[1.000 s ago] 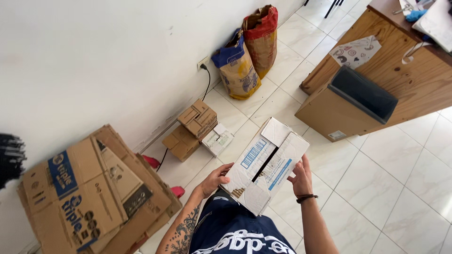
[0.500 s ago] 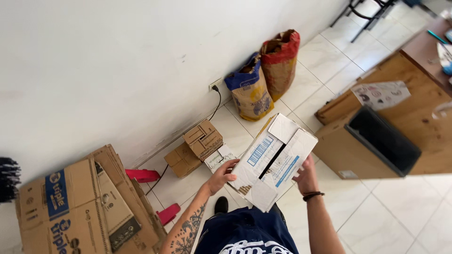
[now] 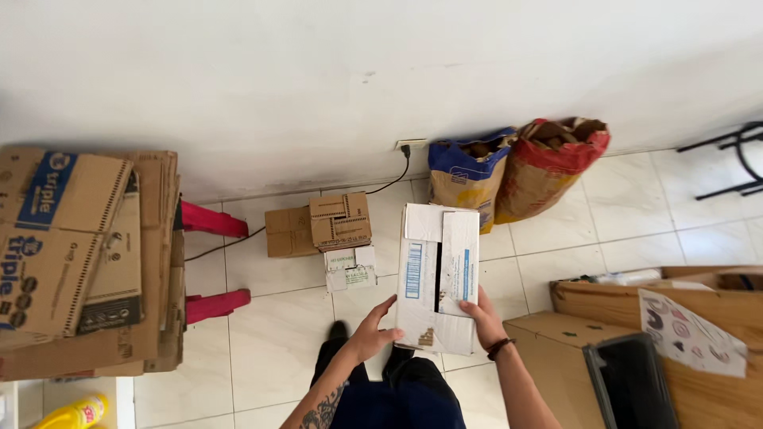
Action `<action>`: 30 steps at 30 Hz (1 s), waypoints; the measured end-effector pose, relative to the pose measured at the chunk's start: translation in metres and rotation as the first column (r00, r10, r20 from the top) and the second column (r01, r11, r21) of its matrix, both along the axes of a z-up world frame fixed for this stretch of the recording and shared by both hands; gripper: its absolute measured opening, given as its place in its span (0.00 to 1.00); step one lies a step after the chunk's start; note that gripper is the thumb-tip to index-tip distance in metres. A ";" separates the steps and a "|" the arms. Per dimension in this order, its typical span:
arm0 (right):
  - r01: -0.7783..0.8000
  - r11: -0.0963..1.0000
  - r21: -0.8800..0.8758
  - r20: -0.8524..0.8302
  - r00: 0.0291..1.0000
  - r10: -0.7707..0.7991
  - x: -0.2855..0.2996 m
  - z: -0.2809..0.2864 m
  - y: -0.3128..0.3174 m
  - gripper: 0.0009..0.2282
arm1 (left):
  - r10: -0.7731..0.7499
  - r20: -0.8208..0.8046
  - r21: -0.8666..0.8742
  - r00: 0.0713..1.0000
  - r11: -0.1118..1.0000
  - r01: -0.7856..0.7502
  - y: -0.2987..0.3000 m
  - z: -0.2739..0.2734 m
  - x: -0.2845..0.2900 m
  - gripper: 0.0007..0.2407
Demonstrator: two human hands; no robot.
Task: The person picks up flat cardboard sheets from a stack and folds them into boxes, then places each completed box on the floor near other folded boxes.
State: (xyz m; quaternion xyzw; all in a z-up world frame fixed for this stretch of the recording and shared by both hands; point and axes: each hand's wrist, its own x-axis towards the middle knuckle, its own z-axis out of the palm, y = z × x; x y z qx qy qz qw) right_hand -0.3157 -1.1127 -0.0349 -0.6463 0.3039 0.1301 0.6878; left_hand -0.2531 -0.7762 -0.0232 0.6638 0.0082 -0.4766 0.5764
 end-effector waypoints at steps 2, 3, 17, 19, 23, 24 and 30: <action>-0.046 0.999 -0.003 -0.043 0.998 0.046 0.017 -0.031 -0.024 0.42 | 0.018 -0.006 0.032 1.000 0.999 -0.018 -0.011 -0.033 0.000 0.41; -0.079 0.997 -0.014 -0.074 0.994 0.078 0.024 -0.049 -0.036 0.41 | 0.021 -0.002 0.055 1.000 0.998 -0.020 -0.016 -0.052 -0.001 0.37; -0.028 0.990 0.136 -0.032 0.999 0.032 0.124 -0.466 -0.064 0.36 | -0.365 0.160 0.337 0.917 0.894 0.297 0.007 -0.320 0.061 0.28; -0.012 0.984 0.179 0.005 1.000 0.012 0.143 -0.523 -0.066 0.34 | -0.376 0.201 0.354 0.905 0.889 0.291 0.005 -0.343 0.076 0.28; 0.010 0.973 0.229 -0.020 1.000 -0.006 0.161 -0.607 -0.055 0.34 | -0.514 0.258 0.450 0.818 0.813 0.369 0.010 -0.377 0.089 0.26; 0.007 0.976 0.220 -0.015 1.000 -0.004 0.167 -0.627 -0.055 0.32 | -0.571 0.305 0.480 0.762 0.783 0.395 0.010 -0.387 0.091 0.26; 0.133 0.959 0.249 -0.132 0.986 -0.103 0.175 -0.717 -0.037 0.33 | -0.600 0.374 0.545 0.707 0.759 0.356 0.024 -0.407 0.081 0.24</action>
